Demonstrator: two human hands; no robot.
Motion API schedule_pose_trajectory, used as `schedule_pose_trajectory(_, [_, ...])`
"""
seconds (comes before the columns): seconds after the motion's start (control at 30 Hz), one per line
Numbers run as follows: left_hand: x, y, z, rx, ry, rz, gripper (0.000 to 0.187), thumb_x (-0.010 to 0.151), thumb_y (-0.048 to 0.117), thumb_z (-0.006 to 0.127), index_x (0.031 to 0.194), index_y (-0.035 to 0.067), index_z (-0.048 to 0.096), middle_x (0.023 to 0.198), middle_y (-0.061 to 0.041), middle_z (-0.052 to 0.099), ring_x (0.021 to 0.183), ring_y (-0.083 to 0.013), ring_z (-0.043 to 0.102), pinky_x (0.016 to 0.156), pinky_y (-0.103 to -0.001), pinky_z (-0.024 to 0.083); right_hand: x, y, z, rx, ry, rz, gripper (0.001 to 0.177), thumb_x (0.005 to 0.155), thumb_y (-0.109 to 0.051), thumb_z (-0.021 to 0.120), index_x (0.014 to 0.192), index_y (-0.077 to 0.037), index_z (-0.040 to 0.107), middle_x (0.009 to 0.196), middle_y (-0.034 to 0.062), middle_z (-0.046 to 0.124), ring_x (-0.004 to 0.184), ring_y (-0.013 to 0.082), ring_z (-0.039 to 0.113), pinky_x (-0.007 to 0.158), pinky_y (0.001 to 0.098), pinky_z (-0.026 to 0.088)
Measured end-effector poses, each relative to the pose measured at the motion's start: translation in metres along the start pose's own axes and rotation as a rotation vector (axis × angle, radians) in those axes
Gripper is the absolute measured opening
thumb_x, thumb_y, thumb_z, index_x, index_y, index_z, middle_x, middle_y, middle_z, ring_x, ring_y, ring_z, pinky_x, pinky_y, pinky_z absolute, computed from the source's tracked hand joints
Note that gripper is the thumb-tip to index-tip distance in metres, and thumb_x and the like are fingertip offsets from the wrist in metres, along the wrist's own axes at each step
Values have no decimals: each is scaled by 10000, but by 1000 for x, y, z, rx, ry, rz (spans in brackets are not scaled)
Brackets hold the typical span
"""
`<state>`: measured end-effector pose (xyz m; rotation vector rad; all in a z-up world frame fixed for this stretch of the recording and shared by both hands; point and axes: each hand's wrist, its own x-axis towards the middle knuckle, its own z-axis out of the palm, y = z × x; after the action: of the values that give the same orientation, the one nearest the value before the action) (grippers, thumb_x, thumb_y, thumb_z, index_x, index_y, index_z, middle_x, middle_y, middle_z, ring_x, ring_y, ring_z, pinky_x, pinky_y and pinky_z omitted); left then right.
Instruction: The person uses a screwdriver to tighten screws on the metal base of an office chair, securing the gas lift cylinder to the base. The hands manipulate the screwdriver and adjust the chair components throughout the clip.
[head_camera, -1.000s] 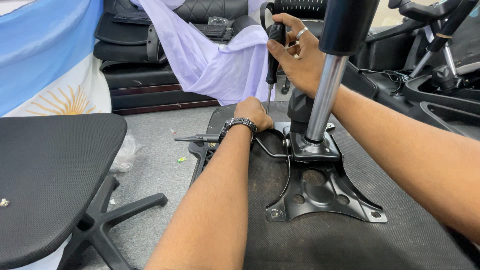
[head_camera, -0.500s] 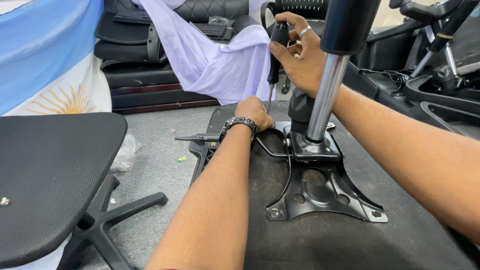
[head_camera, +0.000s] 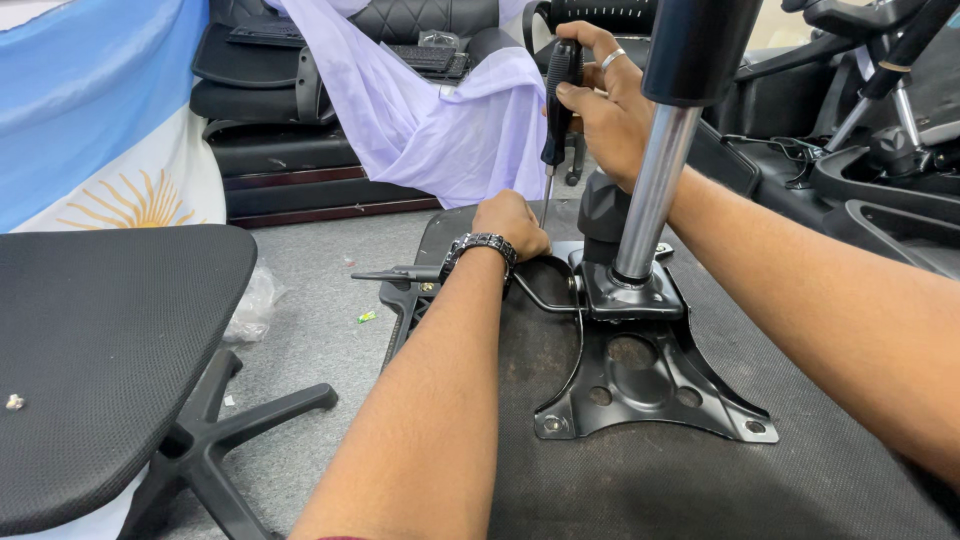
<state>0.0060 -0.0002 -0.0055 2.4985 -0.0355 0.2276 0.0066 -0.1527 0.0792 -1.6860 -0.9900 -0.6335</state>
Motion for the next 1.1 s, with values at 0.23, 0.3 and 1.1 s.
schedule_pose_trajectory(0.23, [1,-1,1,11,26,39,264,594,228,928,811,122,821,992,-148,779,991,-286,744,932,-351,569,-5,-4,-1,-243,10,-84,510,1058,-107,698,1507,-111,457,1148,121,640,903,134,653,812,282,568])
schedule_pose_trajectory(0.3, [1,-1,1,5,33,40,247,591,223,926,788,119,820,973,-147,779,975,-287,744,929,-349,568,-4,-1,-1,-163,26,-79,492,1089,-84,643,1534,-109,435,1183,115,640,963,123,681,835,274,573])
schedule_pose_trajectory(1.1, [-12,11,-17,-701,267,58,174,809,119,732,962,66,795,832,-26,786,648,-89,717,637,-227,590,-15,80,-121,562,386,1071,162,978,-150,654,848,-82,587,751,18,593,477,25,417,378,141,303])
